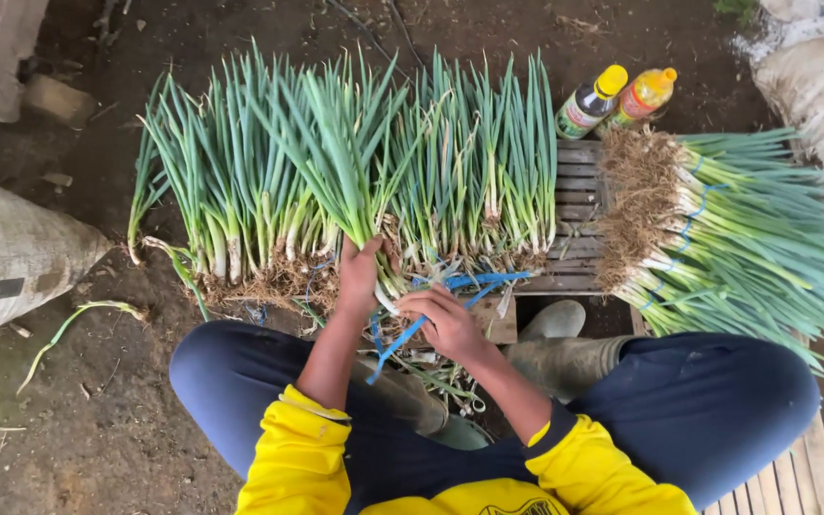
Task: Gathering green onions into uniform bunches and securing them with plastic string.
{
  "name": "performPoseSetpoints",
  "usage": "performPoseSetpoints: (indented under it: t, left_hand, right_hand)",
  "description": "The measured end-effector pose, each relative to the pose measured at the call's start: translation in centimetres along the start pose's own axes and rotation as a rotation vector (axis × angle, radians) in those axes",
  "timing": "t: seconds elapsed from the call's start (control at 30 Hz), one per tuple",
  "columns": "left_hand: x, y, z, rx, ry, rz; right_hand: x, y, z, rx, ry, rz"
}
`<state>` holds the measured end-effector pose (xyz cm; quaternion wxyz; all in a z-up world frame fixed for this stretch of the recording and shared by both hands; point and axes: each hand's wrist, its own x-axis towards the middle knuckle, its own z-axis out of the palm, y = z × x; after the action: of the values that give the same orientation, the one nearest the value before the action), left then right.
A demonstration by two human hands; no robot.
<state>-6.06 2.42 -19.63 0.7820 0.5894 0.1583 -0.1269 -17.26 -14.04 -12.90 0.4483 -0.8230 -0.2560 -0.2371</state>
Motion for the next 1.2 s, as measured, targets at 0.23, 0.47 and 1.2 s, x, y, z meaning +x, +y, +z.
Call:
performPoseSetpoints:
  t: [0.23,0.47,1.2]
  left_hand:
    - [-7.8,10.7,5.2,-0.108,-0.139,-0.026]
    - [-4.9,8.8,4.9,-0.074,-0.184,-0.055]
    - [-3.6,16.7,-0.6,0.297,0.044,0.344]
  right_hand:
    - [-0.8,-0.2,0.7,0.139,0.07,-0.068]
    - [0.7,-1.2,0.0,0.272,0.302,0.017]
    - [-6.8,22.6,0.1,-0.016,0.191,1.156]
